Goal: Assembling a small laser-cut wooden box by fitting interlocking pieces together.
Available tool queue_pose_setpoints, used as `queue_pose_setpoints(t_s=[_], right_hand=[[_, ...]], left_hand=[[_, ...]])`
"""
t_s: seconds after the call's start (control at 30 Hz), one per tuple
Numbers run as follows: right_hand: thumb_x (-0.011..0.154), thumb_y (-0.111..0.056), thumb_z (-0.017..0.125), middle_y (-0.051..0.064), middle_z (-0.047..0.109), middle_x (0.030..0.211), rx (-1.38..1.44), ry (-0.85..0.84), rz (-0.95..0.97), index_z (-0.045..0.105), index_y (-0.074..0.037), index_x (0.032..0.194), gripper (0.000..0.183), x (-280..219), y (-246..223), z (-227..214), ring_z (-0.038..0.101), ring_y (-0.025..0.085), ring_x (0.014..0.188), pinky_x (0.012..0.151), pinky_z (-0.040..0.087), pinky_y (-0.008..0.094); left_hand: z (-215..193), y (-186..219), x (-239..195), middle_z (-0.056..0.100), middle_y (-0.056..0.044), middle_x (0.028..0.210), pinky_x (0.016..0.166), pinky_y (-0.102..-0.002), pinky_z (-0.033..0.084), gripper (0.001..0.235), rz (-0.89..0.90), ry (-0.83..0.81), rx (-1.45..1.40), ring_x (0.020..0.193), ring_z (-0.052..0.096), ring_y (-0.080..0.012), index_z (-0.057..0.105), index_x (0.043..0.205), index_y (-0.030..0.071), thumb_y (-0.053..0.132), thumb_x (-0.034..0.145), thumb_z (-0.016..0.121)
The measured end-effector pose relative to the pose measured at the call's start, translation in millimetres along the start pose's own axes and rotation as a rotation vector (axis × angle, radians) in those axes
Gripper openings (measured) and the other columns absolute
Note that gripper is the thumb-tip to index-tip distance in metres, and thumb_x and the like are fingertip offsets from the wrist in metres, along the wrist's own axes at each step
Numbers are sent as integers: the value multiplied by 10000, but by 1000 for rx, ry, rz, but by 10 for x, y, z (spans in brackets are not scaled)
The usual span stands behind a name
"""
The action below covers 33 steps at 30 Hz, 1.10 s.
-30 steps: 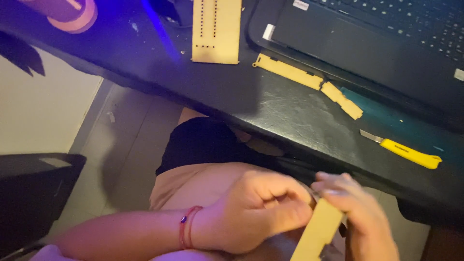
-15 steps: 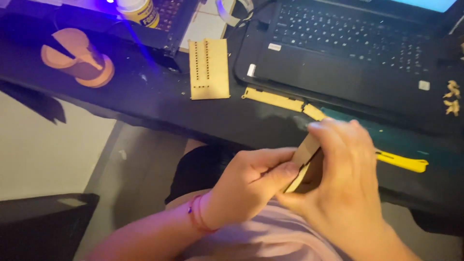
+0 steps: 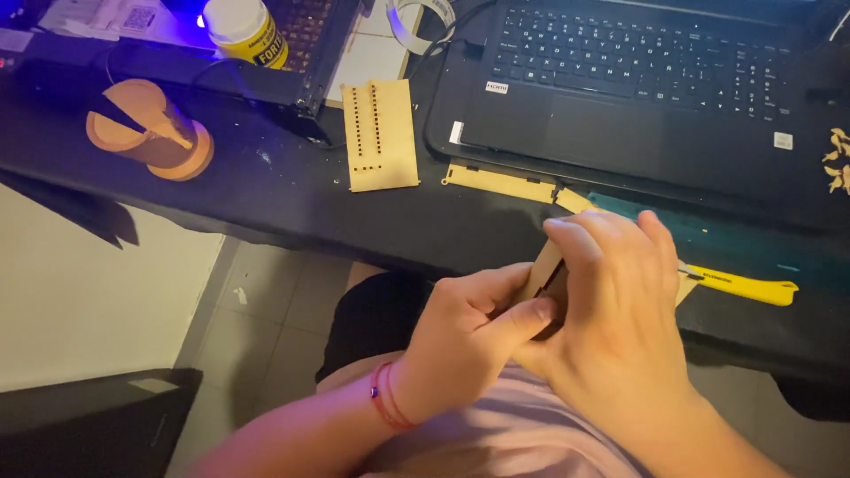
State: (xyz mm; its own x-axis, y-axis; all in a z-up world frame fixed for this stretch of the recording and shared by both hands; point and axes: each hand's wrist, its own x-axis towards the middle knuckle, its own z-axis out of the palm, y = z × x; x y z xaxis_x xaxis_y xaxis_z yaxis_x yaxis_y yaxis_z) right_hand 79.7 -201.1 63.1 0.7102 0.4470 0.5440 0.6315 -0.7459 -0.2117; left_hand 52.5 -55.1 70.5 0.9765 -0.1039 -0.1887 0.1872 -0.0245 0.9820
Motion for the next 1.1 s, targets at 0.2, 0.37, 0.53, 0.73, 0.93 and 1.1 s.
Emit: queue_pose_setpoints(t_s=[0.2,0.37,0.53,0.73,0.93,1.1], right_hand=[[678,-842,462,245,293,1594,-52,-263,-10,144,38,1561,1287,-22,185,-181,241,426,1491,1156,71,679],[479,-823,653,248,386,1519,-142,-256,-16,245,33,1539,1423,-214,460,-312,331,425,1453,1115,166,736],[390,-729,760,202,345,1498,-189,-325,97,234,-13,1552,1463,-471,779,-275,301,402,1441,1121,171,706],[560,-570,778,218,493,1344,-180,-216,47,371,-10,1479,1151,-495,627,-217,483,378,1278,1157,234,645],[645,-414,772,159,538,1314,-157,-125,-9,437,-57,1408,907,-483,618,-121,543,350,1178,1153,288,662],[721,-463,740,163,528,1303,-165,-91,-65,448,-57,1412,853,-474,587,-108,533,374,1182,1169,245,648]], left_hand=[[-59,-160,101,351,86,702,615,-242,259,219,136,-26,-86,686,312,-70,525,752,139,166,962,578],[-106,-242,137,393,72,718,646,-231,271,182,130,-57,-210,696,328,-82,577,798,103,153,973,578],[-132,-367,208,592,49,903,773,-233,403,229,203,-113,-333,852,497,-81,706,1060,27,216,987,599],[-110,-419,255,479,53,810,698,-219,288,213,221,-179,-388,747,366,-84,655,965,48,252,986,596],[-185,-284,367,646,-156,1299,930,-343,540,823,196,-98,-175,1085,658,-187,286,1519,59,436,860,604],[-196,-198,422,455,62,712,585,-209,341,220,341,-88,8,609,368,-49,652,1147,140,256,975,578]])
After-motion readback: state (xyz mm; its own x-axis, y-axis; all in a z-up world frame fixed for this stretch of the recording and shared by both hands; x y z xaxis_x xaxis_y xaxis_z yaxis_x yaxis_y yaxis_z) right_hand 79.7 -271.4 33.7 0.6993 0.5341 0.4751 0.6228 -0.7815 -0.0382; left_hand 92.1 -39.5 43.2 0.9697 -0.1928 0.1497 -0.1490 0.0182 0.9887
